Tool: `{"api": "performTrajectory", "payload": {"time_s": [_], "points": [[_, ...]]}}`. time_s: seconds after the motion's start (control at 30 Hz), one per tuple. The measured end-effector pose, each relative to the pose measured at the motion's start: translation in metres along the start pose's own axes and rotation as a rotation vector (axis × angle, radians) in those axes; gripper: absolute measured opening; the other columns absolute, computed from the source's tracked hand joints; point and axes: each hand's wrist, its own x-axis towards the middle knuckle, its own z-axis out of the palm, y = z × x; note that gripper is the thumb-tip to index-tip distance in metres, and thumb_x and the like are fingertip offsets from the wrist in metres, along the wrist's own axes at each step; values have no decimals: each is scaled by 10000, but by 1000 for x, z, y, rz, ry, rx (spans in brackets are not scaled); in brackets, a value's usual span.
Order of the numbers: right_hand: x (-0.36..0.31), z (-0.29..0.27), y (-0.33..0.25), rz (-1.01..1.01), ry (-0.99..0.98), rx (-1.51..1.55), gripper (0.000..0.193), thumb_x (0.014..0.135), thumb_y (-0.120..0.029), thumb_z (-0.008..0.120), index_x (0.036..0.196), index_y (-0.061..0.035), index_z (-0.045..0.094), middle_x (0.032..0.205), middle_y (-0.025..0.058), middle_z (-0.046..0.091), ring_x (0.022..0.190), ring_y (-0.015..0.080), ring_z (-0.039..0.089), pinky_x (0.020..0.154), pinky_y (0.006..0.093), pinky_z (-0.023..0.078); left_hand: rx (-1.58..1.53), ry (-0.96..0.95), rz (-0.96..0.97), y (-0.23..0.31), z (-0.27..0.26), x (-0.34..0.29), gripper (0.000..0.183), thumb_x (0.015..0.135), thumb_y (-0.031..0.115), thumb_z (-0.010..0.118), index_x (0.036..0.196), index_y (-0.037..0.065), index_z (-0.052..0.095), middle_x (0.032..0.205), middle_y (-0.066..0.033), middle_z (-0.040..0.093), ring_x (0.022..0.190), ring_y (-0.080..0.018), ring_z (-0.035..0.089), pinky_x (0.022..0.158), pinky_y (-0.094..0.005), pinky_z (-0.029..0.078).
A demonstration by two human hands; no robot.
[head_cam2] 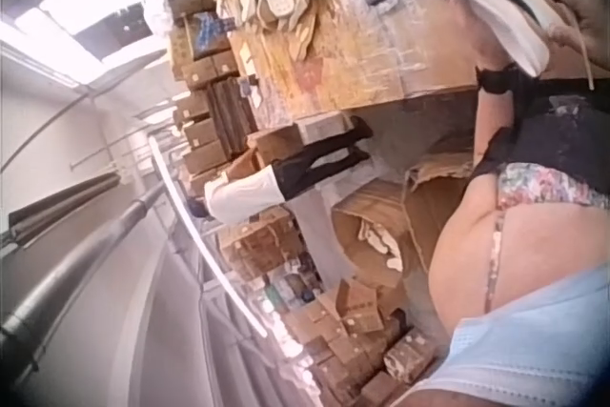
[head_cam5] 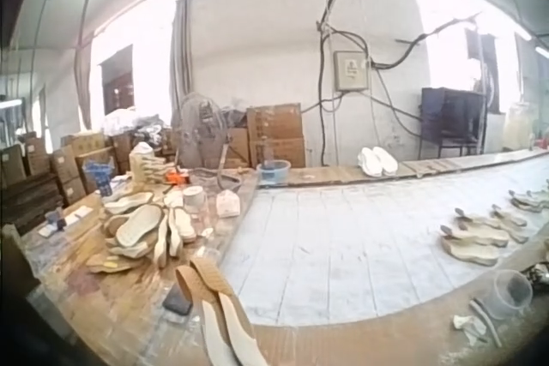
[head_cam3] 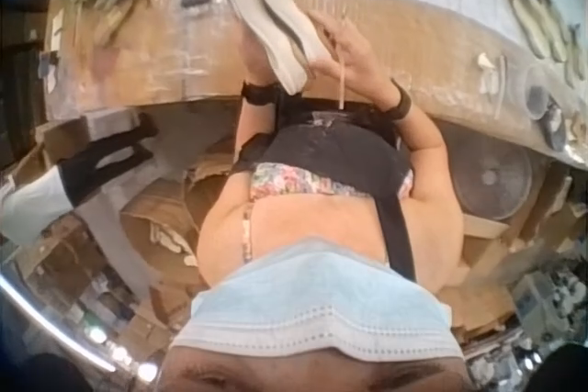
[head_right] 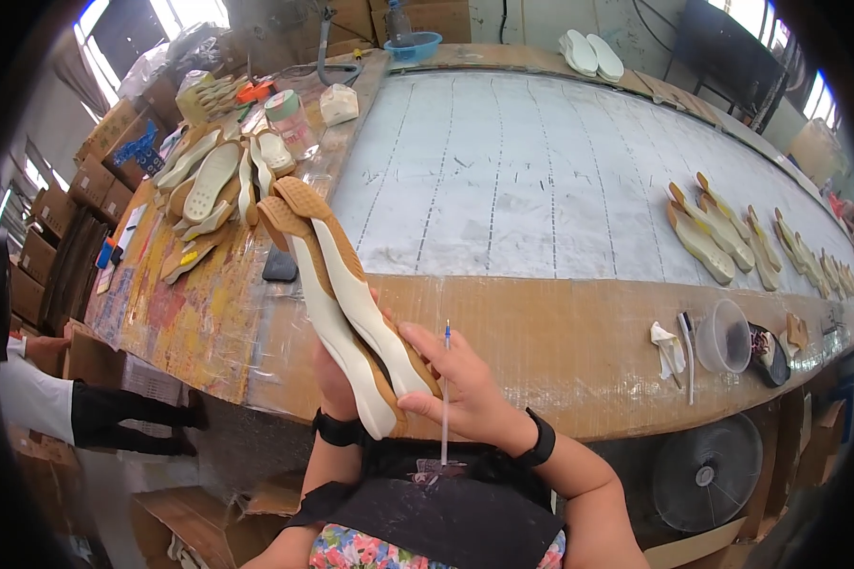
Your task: The recorder is sorting, inspecting, and stacking shoe sole components at a workstation.
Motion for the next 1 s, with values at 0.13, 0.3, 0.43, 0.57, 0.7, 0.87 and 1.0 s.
{"api": "performTrajectory", "payload": {"time_s": [0.13,0.3,0.43,0.57,0.7,0.87,1.0], "points": [[-6,-2,6,104,1,58,559,757,-182,655,1247,-38,429,996,105,545,753,181,473,645,270,414,20,-50,-115,-3,-3,-3,504,908,424,295,1147,5,443,1002,-131,555,876,-233,558,760,-335,474],[-10,8,43,265,32,203,490,803,-215,603,1239,-56,444,921,135,562,730,203,519,652,287,431,243,-16,-17,2,-11,2,587,874,136,443,1370,85,134,1235,-157,415,1056,-242,486,897,-355,408],[-12,5,90,292,-37,-28,427,819,-251,578,1187,-56,485,870,147,573,756,236,551,667,320,445,712,38,187,-20,-49,7,643,829,24,468,1375,49,129,1281,-145,376,1094,-239,453,923,-338,375],[-9,-24,124,362,44,-140,354,819,-243,572,1103,-35,542,829,143,592,756,226,573,678,322,457,468,142,74,-34,-77,13,647,788,-19,469,1360,26,171,1297,-141,346,1108,-240,430,936,-333,353],[-9,-39,170,417,298,-16,300,816,-217,566,1050,-29,575,827,141,613,738,216,584,668,308,459,576,124,154,-45,-83,19,624,780,-23,452,1347,26,197,1275,-148,376,1094,-247,451,924,-337,375],[-11,-41,167,594,343,132,251,828,-191,549,1015,-27,590,811,95,639,717,158,588,648,280,458,551,158,138,-43,-71,15,641,762,-25,445,1347,26,190,1284,-154,354,1113,-269,431,928,-360,368],[-14,-42,168,467,321,19,245,830,-186,547,1016,-32,591,807,91,639,716,147,586,645,276,457,526,152,118,-42,-67,14,633,763,-22,433,1346,29,194,1285,-155,353,1113,-271,432,930,-363,367]]}}
